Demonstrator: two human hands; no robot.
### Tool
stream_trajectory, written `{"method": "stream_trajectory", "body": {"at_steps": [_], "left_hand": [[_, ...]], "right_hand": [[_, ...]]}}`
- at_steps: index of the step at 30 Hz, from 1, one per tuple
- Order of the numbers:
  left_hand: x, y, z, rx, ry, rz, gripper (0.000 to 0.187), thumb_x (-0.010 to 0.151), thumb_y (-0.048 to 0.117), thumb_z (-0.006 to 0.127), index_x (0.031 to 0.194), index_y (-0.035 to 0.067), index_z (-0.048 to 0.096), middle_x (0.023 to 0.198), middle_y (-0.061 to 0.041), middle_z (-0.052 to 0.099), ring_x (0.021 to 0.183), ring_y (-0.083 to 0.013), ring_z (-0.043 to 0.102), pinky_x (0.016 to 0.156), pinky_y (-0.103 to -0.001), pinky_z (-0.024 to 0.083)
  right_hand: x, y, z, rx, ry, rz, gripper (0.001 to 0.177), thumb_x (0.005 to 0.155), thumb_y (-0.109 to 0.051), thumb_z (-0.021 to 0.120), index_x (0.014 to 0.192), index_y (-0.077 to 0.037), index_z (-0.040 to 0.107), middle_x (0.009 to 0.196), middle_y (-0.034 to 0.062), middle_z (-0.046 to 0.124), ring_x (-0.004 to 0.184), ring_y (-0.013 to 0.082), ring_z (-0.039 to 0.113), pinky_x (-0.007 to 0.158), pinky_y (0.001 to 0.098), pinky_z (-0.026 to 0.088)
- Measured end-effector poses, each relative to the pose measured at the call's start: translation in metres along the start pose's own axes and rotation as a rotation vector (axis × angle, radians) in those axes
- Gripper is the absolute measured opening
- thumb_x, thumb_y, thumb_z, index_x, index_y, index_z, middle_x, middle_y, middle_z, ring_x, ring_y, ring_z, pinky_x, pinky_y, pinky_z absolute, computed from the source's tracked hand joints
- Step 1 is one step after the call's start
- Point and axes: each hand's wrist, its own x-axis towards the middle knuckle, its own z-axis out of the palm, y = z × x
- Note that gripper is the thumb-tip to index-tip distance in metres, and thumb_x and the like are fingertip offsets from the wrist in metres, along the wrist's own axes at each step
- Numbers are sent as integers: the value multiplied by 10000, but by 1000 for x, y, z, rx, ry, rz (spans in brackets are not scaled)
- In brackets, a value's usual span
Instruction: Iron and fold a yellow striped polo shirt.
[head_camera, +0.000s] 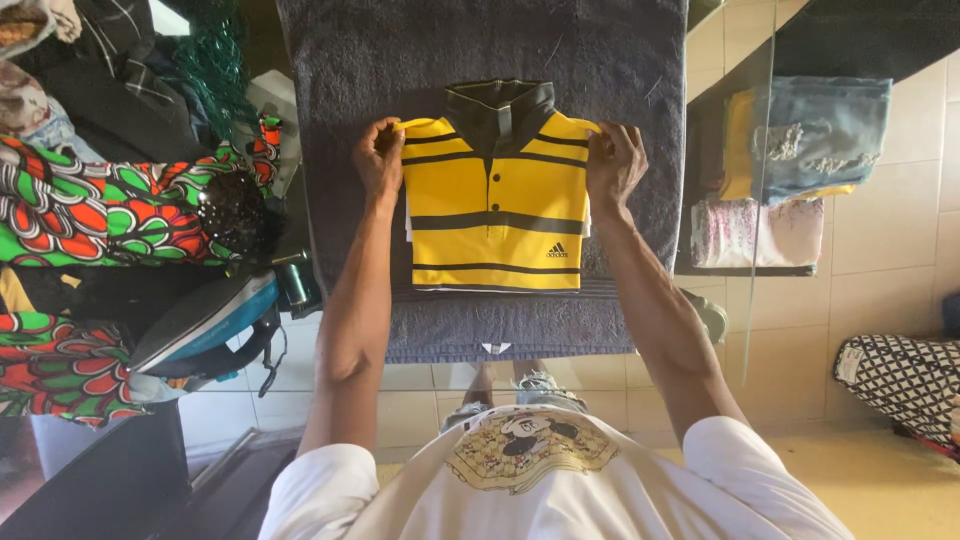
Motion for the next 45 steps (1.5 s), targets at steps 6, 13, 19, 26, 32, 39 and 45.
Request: {"method": "stream_trajectory", "body": {"at_steps": [6, 13, 19, 26, 32, 39, 45], "left_hand": [[-5, 11, 2, 517, -48, -233, 416, 976, 224, 706, 1375, 145, 619, 980, -122, 740, 912, -252, 714, 855, -384, 554], [-116, 97, -3, 741, -5, 321, 649, 1051, 288, 658, 1582, 44, 376, 1600, -231, 426, 1497, -430, 396, 1193, -565, 349], [-133, 97, -7, 849, -252, 302, 595, 944, 382, 709, 1427, 64, 567, 1573, -216, 437, 1444, -412, 401, 1154, -612, 303], [-9, 74, 28, 718, -138, 298, 387, 1034, 368, 688, 1270, 61, 678, 1266, -165, 658, 1186, -342, 625, 1036, -521, 465], [68, 44, 81, 554, -363, 17, 295, 868, 321, 763, 1025, 72, 761, 899, -123, 764, 836, -290, 728, 806, -451, 560], [66, -6, 77, 252, -285, 15, 152, 893, 143, 734, 1020, 60, 724, 973, -99, 769, 907, -222, 751, 840, -362, 590], [76, 82, 74, 563, -194, -78, 339, 905, 382, 766, 916, 44, 735, 873, -160, 746, 845, -366, 721, 765, -468, 561]], "right_hand": [[0, 20, 15, -168, -283, 215, 284, 971, -209, 796, 1209, -116, 673, 963, 79, 665, 881, 248, 650, 806, 417, 544], [-56, -7, -6, -278, -276, -300, 673, 919, -276, 753, 1479, -9, 492, 1559, 272, 411, 1456, 440, 357, 1182, 594, 320], [-66, -9, 6, -391, -446, -459, 599, 1004, -419, 695, 1482, -95, 540, 1588, 192, 450, 1502, 388, 357, 1233, 596, 130], [25, -17, 49, -322, -424, -113, 376, 1026, -396, 681, 1224, -78, 652, 1232, 104, 620, 1171, 304, 519, 1054, 551, 347], [64, -27, 99, -407, -556, 175, 486, 810, -426, 806, 1196, -148, 705, 1250, 89, 628, 1238, 321, 510, 1046, 576, 297], [39, -34, 88, -241, -294, 4, 476, 826, -258, 836, 1258, -122, 692, 1213, 92, 636, 1198, 324, 526, 988, 512, 383], [45, -78, 91, -227, -250, -114, 294, 919, -193, 787, 1196, -113, 733, 1194, 79, 647, 1194, 297, 539, 1001, 480, 421]]}}
